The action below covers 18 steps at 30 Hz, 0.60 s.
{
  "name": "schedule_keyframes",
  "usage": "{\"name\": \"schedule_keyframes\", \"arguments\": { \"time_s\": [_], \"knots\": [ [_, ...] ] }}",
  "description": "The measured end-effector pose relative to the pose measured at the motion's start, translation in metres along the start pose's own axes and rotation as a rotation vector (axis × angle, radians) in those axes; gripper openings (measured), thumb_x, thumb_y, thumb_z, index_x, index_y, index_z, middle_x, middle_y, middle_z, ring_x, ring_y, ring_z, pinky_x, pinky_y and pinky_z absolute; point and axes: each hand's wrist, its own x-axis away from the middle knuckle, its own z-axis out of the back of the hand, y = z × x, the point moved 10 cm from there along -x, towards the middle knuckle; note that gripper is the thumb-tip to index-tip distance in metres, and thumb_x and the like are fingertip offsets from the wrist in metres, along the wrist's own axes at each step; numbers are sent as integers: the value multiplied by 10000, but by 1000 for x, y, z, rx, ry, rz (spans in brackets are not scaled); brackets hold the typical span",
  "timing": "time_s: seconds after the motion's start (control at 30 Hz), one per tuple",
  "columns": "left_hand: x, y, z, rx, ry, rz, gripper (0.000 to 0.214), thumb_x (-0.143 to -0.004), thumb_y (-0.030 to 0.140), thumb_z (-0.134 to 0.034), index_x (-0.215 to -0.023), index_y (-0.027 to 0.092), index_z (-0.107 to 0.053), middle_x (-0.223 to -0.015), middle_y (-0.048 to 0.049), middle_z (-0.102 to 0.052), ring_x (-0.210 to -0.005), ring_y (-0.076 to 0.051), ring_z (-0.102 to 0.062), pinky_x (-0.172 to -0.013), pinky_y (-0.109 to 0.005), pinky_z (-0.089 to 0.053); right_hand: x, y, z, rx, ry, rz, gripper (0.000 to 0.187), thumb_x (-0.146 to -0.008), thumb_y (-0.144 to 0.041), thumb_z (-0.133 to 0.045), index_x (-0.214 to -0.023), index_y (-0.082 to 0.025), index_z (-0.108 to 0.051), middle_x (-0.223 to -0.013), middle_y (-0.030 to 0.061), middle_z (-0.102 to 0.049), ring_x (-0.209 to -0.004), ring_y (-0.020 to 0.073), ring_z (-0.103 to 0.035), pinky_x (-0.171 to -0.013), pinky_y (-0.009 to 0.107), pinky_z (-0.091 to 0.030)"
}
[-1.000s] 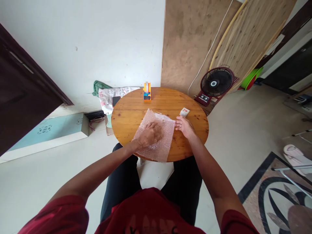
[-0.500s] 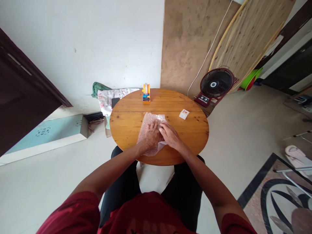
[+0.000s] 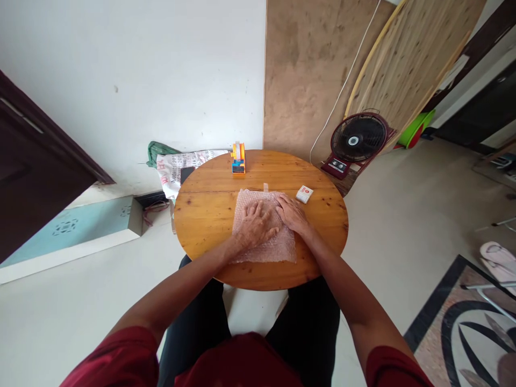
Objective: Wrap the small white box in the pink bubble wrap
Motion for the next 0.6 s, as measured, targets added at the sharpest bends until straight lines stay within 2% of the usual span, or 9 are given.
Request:
{"name": "schedule_keyframes", "arguments": {
  "time_s": [0.13, 0.27, 0.4, 0.47, 0.53, 0.6],
  "knots": [
    [2, 10, -5, 24, -52, -91, 767, -900, 677, -421, -1517, 224, -366, -1601, -214, -252, -1485, -429, -185, -1145, -670, -129, -6, 4, -2, -39, 33, 11, 469, -962, -236, -418, -1403, -94, -494, -1508, 173, -450, -1404, 287, -399, -1149, 445, -316],
    [2, 10, -10, 34, -73, -100, 775, -890, 690, -430, -1504, 217, -399, -1585, -209, -300, -1484, -434, -188, -1149, -685, -92, -3, 8, 5, -102, 108, 17, 437, -958, -245, -402, -1347, -107, -549, -1441, 162, -522, -1330, 279, -472, -1129, 422, -341],
    [0, 7, -13, 52, -68, -89, 790, -866, 705, -460, -1487, 217, -430, -1585, -207, -301, -1479, -441, -198, -1148, -696, -82, 6, 11, 32, -117, 266, 40, 370, -972, -259, -365, -1193, -175, -650, -1319, 107, -616, -1226, 251, -530, -1094, 397, -360],
    [-1, 6, -12, 62, -62, -84, 794, -857, 717, -462, -1482, 228, -437, -1581, -197, -315, -1475, -439, -212, -1150, -697, -72, 12, 18, 50, -71, 360, -23, 349, -966, -265, -377, -1145, -195, -669, -1335, 99, -605, -1229, 266, -514, -1086, 422, -348],
    [-1, 6, -13, 66, -63, -88, 800, -854, 728, -452, -1477, 227, -443, -1577, -196, -324, -1473, -438, -214, -1150, -696, -70, 17, 29, 63, -17, 415, -118, 340, -944, -275, -420, -1180, -196, -652, -1400, 106, -557, -1266, 297, -476, -1076, 459, -339],
    [-1, 6, -14, 62, -70, -96, 807, -855, 734, -442, -1475, 218, -445, -1575, -207, -321, -1478, -441, -199, -1148, -696, -73, 17, 40, 68, 21, 412, -198, 409, -908, -291, -480, -1287, -179, -585, -1464, 132, -494, -1305, 330, -437, -1067, 497, -337]
  ]
}}
